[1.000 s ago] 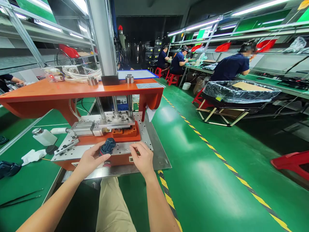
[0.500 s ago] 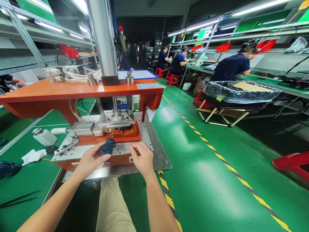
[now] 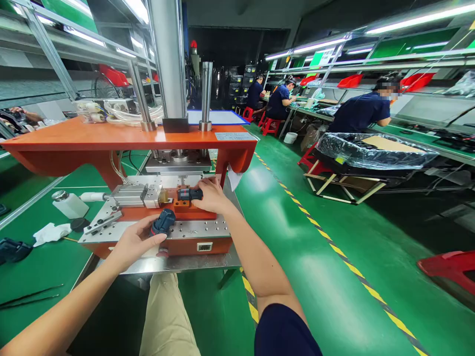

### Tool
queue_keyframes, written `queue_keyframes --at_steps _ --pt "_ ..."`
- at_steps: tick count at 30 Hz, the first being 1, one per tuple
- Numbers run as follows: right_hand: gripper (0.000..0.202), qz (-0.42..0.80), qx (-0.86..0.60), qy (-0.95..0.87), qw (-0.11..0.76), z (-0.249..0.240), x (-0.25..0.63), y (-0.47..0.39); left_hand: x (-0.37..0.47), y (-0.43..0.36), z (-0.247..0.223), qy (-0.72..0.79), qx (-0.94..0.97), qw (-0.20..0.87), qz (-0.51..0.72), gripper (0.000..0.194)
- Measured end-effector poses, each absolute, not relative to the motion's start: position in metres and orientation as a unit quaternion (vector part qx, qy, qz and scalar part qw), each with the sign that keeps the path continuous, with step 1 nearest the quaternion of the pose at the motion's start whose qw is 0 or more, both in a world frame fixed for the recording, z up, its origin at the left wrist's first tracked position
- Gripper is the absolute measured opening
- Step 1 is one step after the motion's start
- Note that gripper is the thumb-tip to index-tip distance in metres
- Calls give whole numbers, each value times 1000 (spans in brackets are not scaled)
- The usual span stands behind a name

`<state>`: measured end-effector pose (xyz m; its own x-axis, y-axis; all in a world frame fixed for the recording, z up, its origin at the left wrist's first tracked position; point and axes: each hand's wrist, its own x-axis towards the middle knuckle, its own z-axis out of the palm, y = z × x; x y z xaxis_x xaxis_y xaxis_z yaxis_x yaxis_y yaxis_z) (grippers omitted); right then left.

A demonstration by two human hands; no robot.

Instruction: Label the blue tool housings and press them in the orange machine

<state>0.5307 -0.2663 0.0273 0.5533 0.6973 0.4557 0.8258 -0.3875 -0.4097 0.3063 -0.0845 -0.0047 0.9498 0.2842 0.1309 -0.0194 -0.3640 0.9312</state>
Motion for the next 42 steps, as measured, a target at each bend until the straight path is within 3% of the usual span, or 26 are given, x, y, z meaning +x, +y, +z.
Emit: queue_keyframes --at_steps 5,11,16,19,23,28,34,39,42 --pt "24 -103 -804 -487 324 24 543 -260 313 -76 26 53 877 449 165 55" --pt "31 -301 -720 -322 536 13 479 -293 369 -84 72 -43 938 312 143 49" --pt "40 -265 -703 -231 618 -24 431 -342 420 -94 81 -69 965 237 90 36" --pt "44 -236 -707 -164 646 -53 418 -372 430 -98 73 -88 968 225 74 34" --pt "52 -193 -681 -89 701 -76 419 -387 429 -99 59 -92 971 207 84 45" --pt "59 -144 -608 -47 779 -78 437 -356 435 -97 50 -84 975 187 80 40" --pt "53 -172 -596 -46 783 -72 439 -330 439 -106 47 -76 976 173 105 42" --pt "48 -127 -574 11 809 -81 437 -345 370 -74 45 -29 963 183 198 51" --pt "46 -99 -566 53 817 -97 436 -366 302 -19 36 175 851 319 380 50"
